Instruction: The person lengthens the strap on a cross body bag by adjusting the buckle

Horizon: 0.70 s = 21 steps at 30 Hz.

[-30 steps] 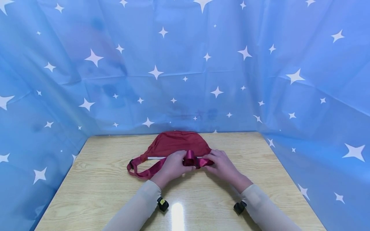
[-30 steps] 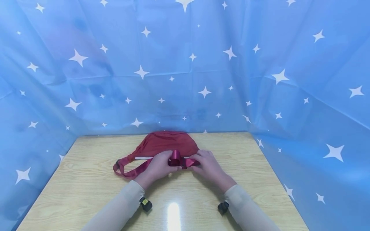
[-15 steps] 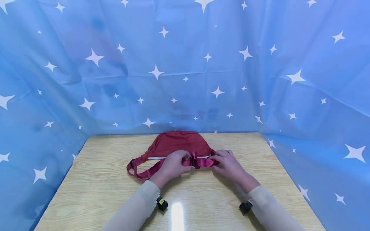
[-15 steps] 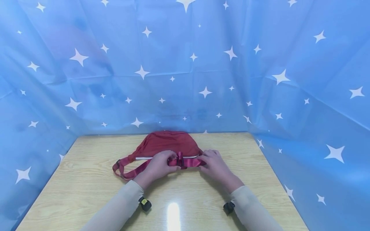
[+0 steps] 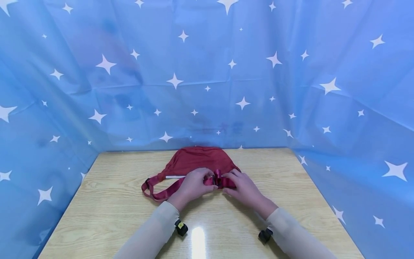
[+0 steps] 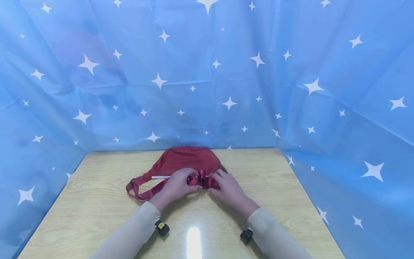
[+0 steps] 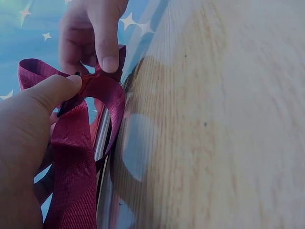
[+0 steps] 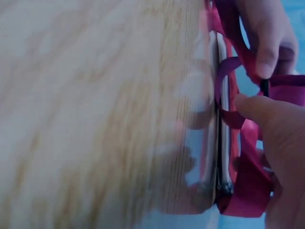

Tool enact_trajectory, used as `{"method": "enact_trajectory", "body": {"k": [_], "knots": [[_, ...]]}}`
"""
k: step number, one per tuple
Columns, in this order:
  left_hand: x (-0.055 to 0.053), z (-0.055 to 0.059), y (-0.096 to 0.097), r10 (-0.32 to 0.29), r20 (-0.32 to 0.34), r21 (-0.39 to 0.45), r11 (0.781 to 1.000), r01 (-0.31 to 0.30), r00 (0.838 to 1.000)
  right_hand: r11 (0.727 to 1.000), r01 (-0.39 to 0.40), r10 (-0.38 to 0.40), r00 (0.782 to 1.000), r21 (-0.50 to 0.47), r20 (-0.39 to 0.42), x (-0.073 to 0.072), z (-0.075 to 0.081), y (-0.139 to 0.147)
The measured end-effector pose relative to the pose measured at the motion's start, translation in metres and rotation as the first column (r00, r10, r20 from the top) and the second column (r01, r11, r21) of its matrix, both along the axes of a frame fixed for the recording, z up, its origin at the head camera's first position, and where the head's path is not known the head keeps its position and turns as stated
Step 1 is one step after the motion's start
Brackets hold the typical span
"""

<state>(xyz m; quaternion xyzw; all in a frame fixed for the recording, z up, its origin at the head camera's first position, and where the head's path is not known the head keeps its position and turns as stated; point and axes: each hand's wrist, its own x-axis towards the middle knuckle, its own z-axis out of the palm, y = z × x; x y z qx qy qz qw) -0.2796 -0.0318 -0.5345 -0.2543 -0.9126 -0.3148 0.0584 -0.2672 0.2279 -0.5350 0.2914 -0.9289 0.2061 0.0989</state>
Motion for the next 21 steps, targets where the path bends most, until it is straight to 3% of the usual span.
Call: {"method": "enact_trajectory", "body": {"k": [11, 21], "knots": [[0.0, 0.001, -0.003, 0.012, 0.02, -0.002, 1.0, -0.012, 1.0, 0.999, 0.005, -0.004, 1.0, -0.034, 0.008, -0.002, 0.002, 0.015], [0.001, 0.003, -0.005, 0.015, 0.0, 0.001, 1.0, -0.015, 1.0, 0.999, -0.018, 0.023, 0.994, 0.049, -0.103, -0.006, 0.005, 0.045]]}}
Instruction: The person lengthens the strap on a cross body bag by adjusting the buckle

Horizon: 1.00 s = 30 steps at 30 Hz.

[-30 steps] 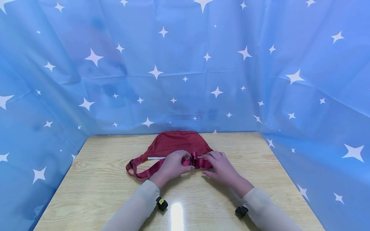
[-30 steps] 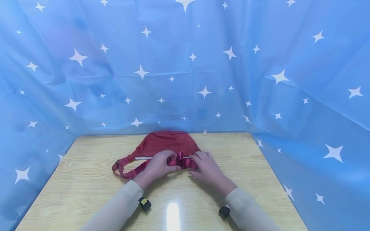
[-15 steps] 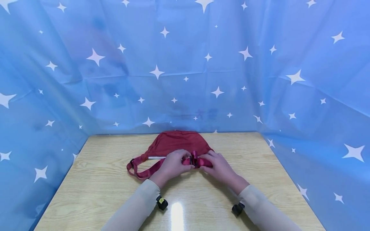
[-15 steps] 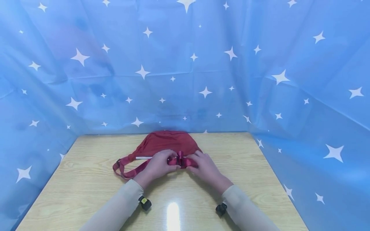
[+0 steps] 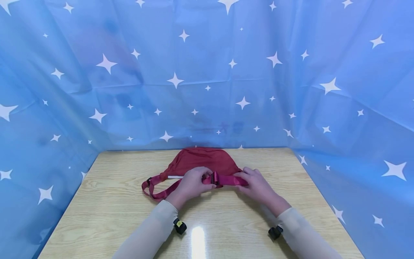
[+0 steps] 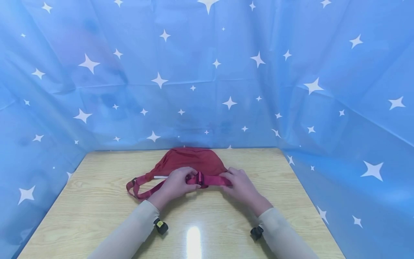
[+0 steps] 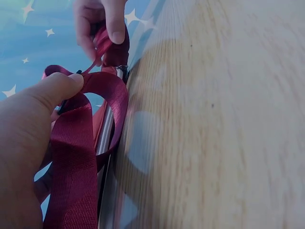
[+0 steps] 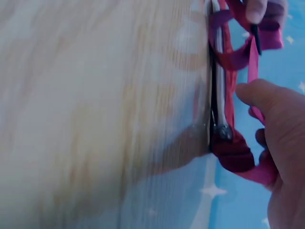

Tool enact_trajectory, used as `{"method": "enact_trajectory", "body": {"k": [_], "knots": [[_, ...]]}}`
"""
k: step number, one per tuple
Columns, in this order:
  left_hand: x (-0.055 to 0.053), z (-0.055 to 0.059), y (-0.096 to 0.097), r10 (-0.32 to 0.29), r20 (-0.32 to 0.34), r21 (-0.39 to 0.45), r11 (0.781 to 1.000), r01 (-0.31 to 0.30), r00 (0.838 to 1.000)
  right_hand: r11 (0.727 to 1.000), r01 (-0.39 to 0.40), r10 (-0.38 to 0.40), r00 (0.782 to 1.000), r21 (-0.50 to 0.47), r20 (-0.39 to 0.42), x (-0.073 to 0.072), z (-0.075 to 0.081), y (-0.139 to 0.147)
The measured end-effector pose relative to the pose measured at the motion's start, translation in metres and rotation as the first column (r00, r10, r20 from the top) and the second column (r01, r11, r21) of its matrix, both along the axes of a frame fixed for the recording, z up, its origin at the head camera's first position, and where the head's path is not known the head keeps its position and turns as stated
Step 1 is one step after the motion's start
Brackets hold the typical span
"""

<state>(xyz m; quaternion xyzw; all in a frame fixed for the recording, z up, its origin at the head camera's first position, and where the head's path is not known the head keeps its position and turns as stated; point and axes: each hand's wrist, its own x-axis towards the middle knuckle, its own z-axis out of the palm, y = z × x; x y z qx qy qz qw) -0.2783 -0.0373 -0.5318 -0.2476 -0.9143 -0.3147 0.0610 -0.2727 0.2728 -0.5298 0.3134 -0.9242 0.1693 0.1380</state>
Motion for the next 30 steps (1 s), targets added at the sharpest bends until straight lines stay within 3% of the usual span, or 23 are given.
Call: {"method": "enact_trajectory", "body": {"k": [7, 13, 17, 23, 30], "knots": [[-0.001, -0.002, 0.002, 0.0, -0.002, -0.002, 1.0, 0.0, 1.0, 0.998, -0.01, 0.017, 0.993, 0.066, -0.114, -0.001, -0.002, -0.001], [-0.002, -0.002, 0.003, -0.009, 0.004, 0.009, 1.0, 0.009, 1.0, 0.996, 0.047, -0.048, 0.999, 0.079, 0.012, 0.015, 0.002, -0.034], [-0.002, -0.002, 0.003, -0.014, 0.009, 0.021, 1.0, 0.013, 1.0, 0.996, 0.081, -0.084, 0.992, 0.041, 0.09, 0.017, -0.001, -0.051], [-0.002, -0.001, 0.004, -0.006, 0.014, 0.024, 1.0, 0.005, 1.0, 0.995, 0.101, -0.1, 0.987, 0.001, 0.127, 0.014, -0.006, -0.061], [-0.004, -0.003, 0.0, -0.009, 0.018, 0.029, 1.0, 0.008, 1.0, 0.993, 0.098, -0.104, 0.989, 0.06, 0.11, 0.01, -0.004, -0.055]]}}
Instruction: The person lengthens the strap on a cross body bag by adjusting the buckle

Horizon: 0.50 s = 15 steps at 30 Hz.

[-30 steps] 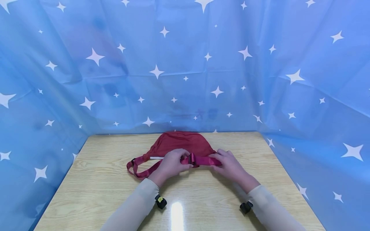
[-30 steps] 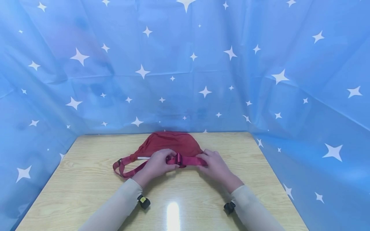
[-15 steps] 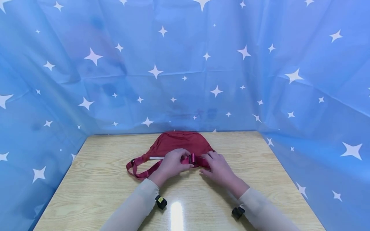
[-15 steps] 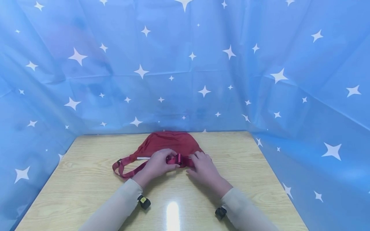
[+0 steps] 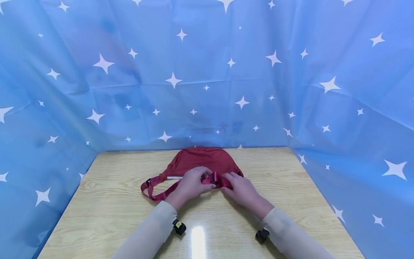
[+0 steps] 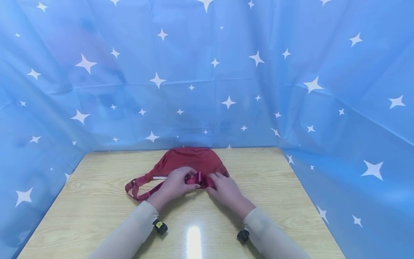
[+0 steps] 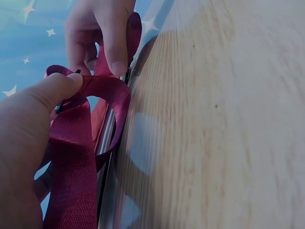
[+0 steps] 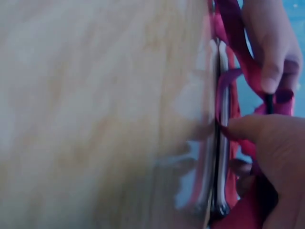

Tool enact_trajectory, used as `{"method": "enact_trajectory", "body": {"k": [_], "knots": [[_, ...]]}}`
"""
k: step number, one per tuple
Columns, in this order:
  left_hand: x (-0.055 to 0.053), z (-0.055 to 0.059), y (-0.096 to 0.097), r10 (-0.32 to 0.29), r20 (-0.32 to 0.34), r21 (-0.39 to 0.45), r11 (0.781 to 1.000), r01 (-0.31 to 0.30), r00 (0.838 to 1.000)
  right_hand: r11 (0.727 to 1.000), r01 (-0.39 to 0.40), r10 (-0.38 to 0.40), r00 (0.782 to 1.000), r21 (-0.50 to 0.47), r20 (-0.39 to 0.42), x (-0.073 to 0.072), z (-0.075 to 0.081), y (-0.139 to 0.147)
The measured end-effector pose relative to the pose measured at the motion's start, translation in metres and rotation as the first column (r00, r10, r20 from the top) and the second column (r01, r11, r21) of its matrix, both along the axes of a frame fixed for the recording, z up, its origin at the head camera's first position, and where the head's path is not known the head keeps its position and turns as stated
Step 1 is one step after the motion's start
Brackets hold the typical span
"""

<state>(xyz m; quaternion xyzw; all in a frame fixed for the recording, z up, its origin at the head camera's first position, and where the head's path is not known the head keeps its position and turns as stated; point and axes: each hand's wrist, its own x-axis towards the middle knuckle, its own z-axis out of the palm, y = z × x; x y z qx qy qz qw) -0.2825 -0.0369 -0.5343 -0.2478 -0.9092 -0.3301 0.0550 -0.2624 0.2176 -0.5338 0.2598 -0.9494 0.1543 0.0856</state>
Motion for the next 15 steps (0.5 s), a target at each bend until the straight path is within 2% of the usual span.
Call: {"method": "enact_trajectory", "body": {"k": [5, 9, 15], "knots": [[-0.001, -0.002, -0.003, 0.003, 0.002, -0.016, 1.0, -0.003, 1.0, 0.998, -0.056, 0.056, 0.998, 0.011, -0.01, -0.004, 0.008, 0.009], [-0.002, -0.002, -0.005, -0.006, -0.001, -0.012, 1.0, 0.006, 1.0, 0.993, -0.105, 0.106, 0.994, 0.058, -0.018, -0.008, 0.013, 0.017], [-0.004, -0.004, -0.008, -0.008, -0.016, -0.007, 1.0, 0.007, 1.0, 0.986, -0.135, 0.137, 0.991, 0.1, -0.006, -0.014, 0.014, 0.033]]}}
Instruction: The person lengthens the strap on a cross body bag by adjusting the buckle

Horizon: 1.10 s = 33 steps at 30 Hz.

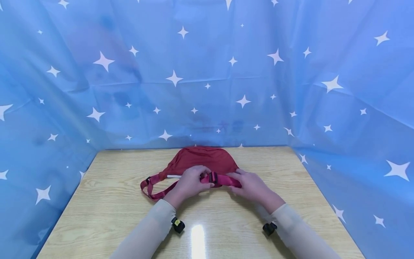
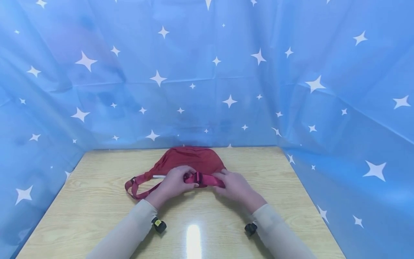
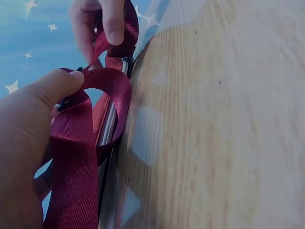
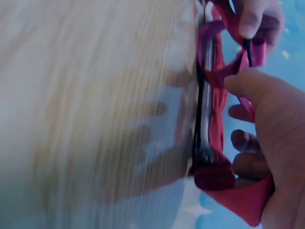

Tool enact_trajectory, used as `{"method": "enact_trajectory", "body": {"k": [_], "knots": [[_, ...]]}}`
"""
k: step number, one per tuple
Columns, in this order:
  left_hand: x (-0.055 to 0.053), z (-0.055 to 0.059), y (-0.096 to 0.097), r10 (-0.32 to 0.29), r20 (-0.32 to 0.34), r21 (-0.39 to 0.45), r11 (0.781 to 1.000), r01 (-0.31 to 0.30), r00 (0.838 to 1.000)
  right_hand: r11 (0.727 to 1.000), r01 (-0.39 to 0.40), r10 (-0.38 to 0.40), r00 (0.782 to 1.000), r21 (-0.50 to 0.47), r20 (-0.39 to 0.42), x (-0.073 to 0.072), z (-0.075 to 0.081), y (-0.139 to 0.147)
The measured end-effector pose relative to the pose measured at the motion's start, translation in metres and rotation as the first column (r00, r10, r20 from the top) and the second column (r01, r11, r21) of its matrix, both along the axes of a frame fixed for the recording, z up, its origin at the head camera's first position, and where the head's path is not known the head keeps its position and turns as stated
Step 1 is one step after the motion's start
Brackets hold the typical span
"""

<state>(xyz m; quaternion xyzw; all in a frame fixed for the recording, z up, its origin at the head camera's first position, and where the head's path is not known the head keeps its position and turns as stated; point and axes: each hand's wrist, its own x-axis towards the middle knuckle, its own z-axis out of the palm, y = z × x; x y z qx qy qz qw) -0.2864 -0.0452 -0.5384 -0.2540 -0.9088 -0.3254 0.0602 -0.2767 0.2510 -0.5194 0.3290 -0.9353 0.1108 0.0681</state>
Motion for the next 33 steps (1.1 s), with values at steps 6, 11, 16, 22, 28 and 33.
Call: {"method": "enact_trajectory", "body": {"k": [6, 11, 16, 22, 28, 33], "knots": [[-0.001, -0.001, -0.002, 0.006, 0.003, 0.008, 1.0, -0.006, 1.0, 1.0, -0.008, 0.009, 0.999, 0.02, -0.035, -0.005, -0.002, 0.018], [0.001, -0.001, -0.001, -0.002, 0.019, -0.003, 1.0, 0.002, 1.0, 0.999, -0.022, 0.023, 1.0, 0.029, -0.02, -0.002, -0.002, 0.017], [0.003, 0.002, -0.001, -0.019, 0.018, -0.006, 1.0, 0.019, 1.0, 1.0, -0.025, 0.025, 0.998, -0.003, 0.063, 0.006, -0.001, -0.002], [0.005, 0.006, 0.001, -0.038, 0.011, -0.022, 0.999, 0.038, 0.999, 0.988, -0.002, 0.023, 0.991, -0.156, 0.135, 0.008, -0.001, -0.03], [0.006, 0.007, 0.0, -0.053, 0.004, -0.029, 0.998, 0.053, 0.999, 0.968, -0.028, 0.064, 0.988, -0.25, 0.137, 0.005, 0.001, -0.044], [0.009, 0.01, -0.003, -0.074, 0.034, -0.022, 0.997, 0.074, 0.997, 0.948, -0.041, 0.105, 0.976, -0.315, 0.191, 0.007, 0.003, -0.044]]}}
